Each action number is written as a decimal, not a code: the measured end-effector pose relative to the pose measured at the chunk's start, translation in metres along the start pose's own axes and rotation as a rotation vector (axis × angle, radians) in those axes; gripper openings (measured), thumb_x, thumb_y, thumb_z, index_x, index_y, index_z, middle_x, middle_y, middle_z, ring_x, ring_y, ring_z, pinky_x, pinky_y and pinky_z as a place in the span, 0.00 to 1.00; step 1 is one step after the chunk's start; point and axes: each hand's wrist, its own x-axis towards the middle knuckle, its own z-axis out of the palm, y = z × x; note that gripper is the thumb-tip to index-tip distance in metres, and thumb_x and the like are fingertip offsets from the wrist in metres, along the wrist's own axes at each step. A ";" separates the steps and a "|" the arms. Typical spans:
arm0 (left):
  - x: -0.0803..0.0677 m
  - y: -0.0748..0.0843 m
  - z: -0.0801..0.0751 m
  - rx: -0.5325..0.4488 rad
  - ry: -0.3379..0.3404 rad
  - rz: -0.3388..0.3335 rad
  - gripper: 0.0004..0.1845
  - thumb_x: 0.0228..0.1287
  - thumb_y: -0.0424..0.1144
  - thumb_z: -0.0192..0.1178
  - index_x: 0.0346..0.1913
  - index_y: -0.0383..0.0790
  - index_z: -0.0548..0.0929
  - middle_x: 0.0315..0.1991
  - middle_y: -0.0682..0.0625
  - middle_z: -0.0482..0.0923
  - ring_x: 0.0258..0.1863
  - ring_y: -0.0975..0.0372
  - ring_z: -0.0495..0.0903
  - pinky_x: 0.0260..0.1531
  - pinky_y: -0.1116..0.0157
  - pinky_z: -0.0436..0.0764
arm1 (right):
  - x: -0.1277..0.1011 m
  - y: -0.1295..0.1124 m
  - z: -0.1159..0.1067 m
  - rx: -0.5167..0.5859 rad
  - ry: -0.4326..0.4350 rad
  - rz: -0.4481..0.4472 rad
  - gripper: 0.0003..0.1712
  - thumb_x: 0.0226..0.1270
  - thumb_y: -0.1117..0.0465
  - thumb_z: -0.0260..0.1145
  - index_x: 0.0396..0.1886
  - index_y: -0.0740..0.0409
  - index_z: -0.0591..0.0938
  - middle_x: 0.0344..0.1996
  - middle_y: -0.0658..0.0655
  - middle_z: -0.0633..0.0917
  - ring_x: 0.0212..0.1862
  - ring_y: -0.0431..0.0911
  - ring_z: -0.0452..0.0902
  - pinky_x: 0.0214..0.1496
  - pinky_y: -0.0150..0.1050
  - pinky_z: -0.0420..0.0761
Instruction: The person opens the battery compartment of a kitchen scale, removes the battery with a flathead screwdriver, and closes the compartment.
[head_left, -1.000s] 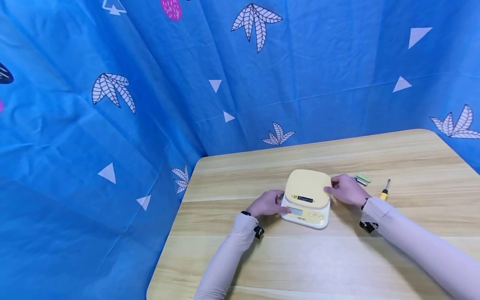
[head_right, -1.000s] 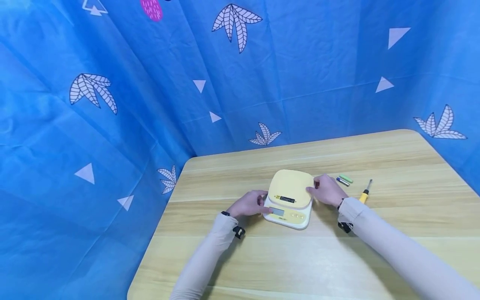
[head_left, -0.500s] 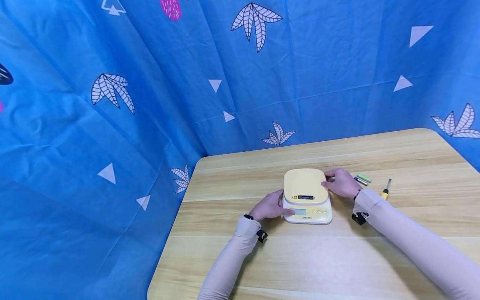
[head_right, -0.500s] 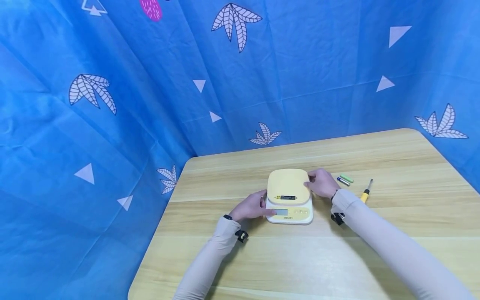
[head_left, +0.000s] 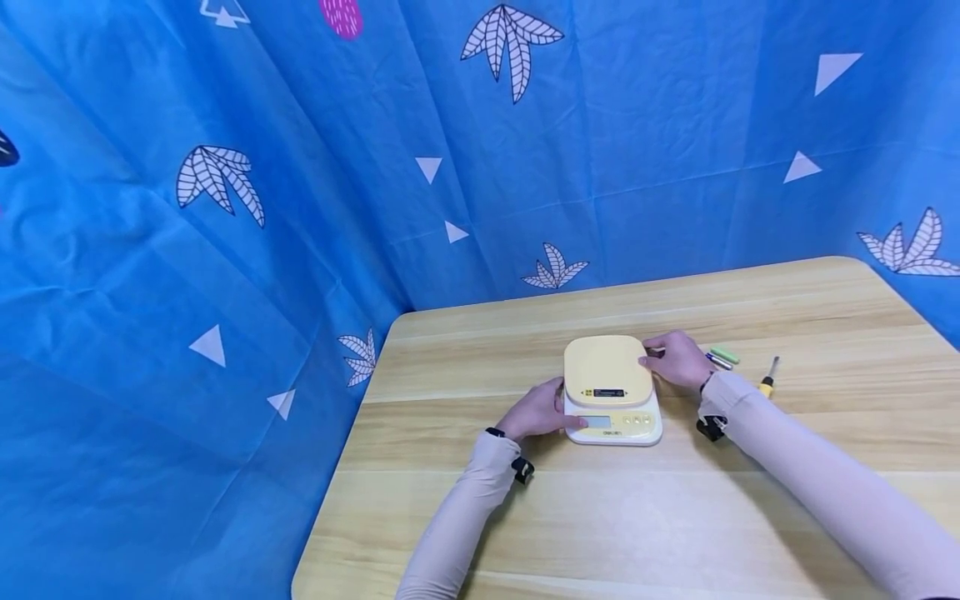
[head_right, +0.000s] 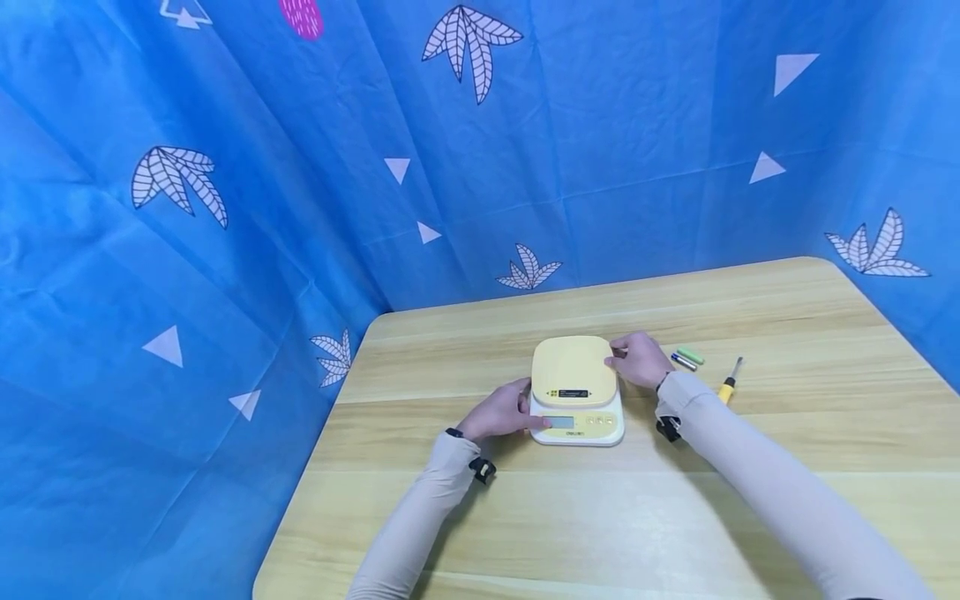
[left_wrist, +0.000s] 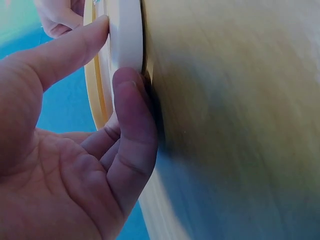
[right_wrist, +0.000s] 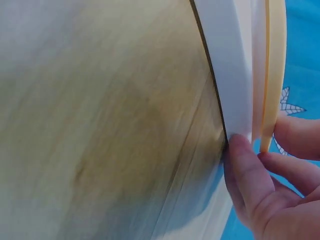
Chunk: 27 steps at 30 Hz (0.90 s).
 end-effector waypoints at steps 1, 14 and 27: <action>0.000 -0.001 0.000 0.000 0.005 0.000 0.39 0.56 0.45 0.79 0.71 0.50 0.75 0.53 0.52 0.85 0.36 0.63 0.76 0.37 0.70 0.75 | 0.001 -0.001 0.001 -0.002 -0.002 -0.003 0.28 0.74 0.62 0.65 0.66 0.76 0.75 0.62 0.78 0.77 0.61 0.72 0.79 0.66 0.66 0.80; 0.001 -0.001 0.000 0.010 0.003 -0.024 0.40 0.58 0.46 0.78 0.73 0.50 0.73 0.35 0.53 0.81 0.27 0.63 0.74 0.26 0.71 0.72 | 0.005 0.000 0.003 -0.017 0.003 -0.019 0.27 0.74 0.61 0.64 0.65 0.76 0.75 0.62 0.78 0.77 0.62 0.72 0.78 0.66 0.66 0.79; 0.000 -0.003 -0.004 0.018 -0.008 -0.045 0.39 0.59 0.45 0.77 0.73 0.53 0.72 0.28 0.53 0.73 0.23 0.62 0.70 0.20 0.71 0.68 | 0.003 -0.005 0.008 0.002 0.052 0.011 0.23 0.72 0.65 0.65 0.61 0.77 0.79 0.58 0.77 0.80 0.66 0.73 0.74 0.70 0.67 0.75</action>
